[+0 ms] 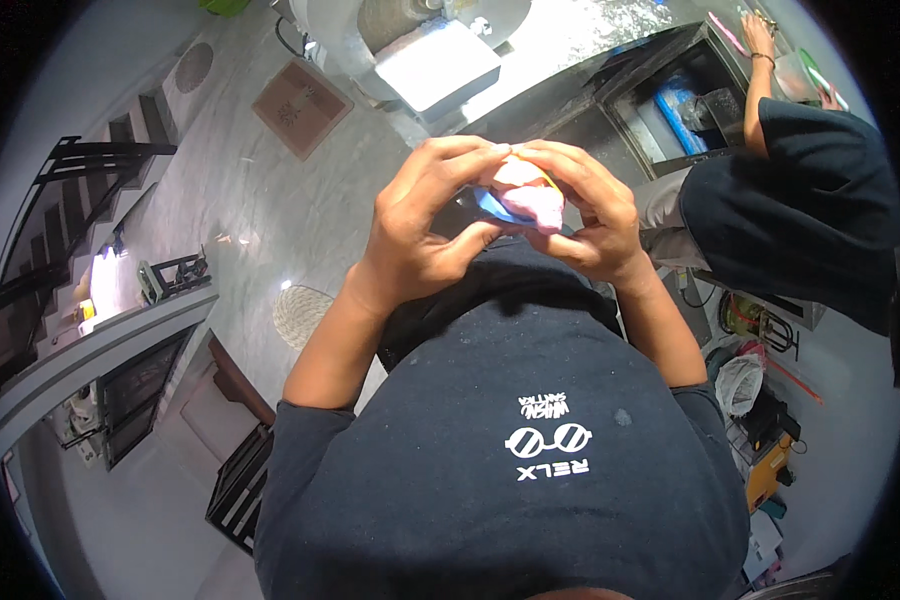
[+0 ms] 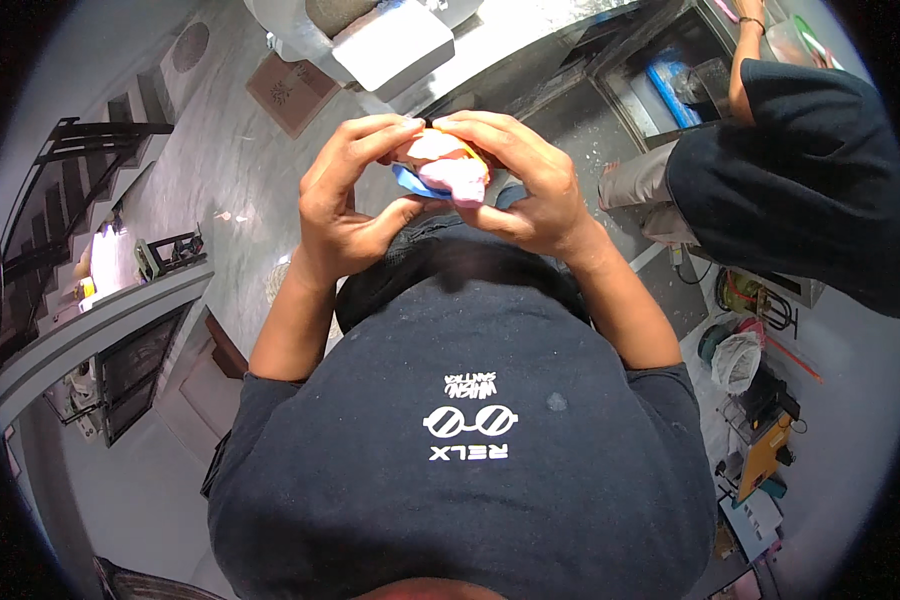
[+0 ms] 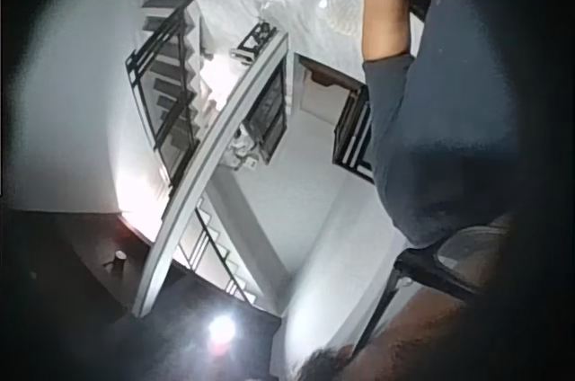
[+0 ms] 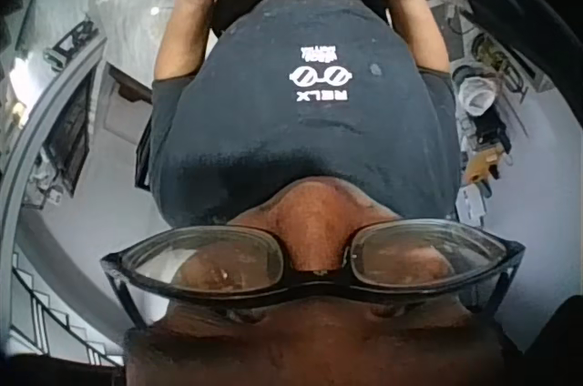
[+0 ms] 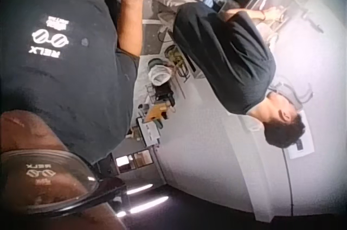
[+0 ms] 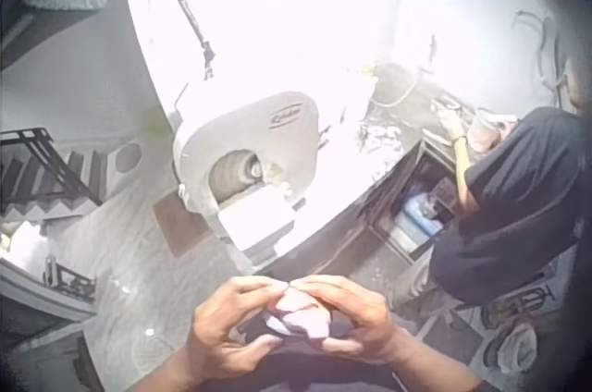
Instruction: The person aligns a pink dental cast onto a blue base and wraps several yellow rubber bands around the assembly by hand to hold the pieces together.
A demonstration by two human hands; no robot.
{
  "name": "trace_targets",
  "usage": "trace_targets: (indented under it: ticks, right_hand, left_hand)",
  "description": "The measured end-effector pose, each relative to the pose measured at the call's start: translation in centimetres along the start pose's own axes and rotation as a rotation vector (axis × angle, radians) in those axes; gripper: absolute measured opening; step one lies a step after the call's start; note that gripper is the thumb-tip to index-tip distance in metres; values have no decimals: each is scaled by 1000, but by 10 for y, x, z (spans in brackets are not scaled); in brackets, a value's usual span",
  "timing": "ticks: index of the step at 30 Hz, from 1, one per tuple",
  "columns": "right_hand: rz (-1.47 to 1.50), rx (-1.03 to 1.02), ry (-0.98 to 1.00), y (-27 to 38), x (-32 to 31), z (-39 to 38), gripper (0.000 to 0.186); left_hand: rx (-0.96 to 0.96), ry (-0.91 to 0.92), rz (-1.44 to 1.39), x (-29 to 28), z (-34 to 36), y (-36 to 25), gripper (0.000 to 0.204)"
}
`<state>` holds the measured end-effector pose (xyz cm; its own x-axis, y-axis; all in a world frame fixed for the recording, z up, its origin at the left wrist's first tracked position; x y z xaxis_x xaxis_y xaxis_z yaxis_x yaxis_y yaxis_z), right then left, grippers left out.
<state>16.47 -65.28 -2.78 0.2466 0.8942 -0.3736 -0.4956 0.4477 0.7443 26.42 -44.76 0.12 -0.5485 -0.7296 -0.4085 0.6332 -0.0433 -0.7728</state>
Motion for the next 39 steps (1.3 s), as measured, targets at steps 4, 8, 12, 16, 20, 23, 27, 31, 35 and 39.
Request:
trace_targets:
  ticks: [4, 8, 12, 16, 20, 23, 27, 31, 35, 39]
  right_hand:
    - [33, 9, -42, 1, 3, 0, 64]
    - [28, -15, -35, 7, 0, 4, 63]
    - [-31, -74, -6, 15, -2, 11, 62]
    - [-89, -109, 7, 25, -1, 16, 62]
    - [-124, -147, 10, 34, 1, 18, 56]
    - [-141, -155, -13, 38, 4, 20, 58]
    - [-129, -161, -23, 43, 6, 23, 57]
    - [-142, -202, -9, 45, 6, 25, 58]
    - [-182, -225, 22, 51, 5, 26, 58]
    - [-190, -220, 24, 57, 4, 26, 57]
  left_hand:
    - [117, -23, 157, 0, 7, -1, 65]
    - [154, -17, 221, -5, 9, -3, 63]
    - [137, -13, 133, -5, 6, -1, 62]
    - [137, -29, 75, -6, 1, 1, 62]
    - [157, -62, 53, -7, -2, -6, 56]
    - [221, -39, 86, -11, -5, -5, 50]
    - [209, -115, 27, -7, -7, -7, 46]
    - [245, -139, 45, -6, -12, -7, 45]
    - [280, -165, 64, -6, -16, -9, 45]
    - [265, -189, 67, -6, -19, -9, 44]
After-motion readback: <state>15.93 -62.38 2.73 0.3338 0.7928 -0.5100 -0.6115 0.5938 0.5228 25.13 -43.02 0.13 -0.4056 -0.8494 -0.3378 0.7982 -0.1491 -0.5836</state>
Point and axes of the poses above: each hand's wrist, its own z-axis towards the middle knuckle, its own x-axis out of the palm, y = z × x, the point moved 1 cm from there along z, towards the middle knuckle, and after that the axes turned 2 degrees about -x, right-handed, at the moved point
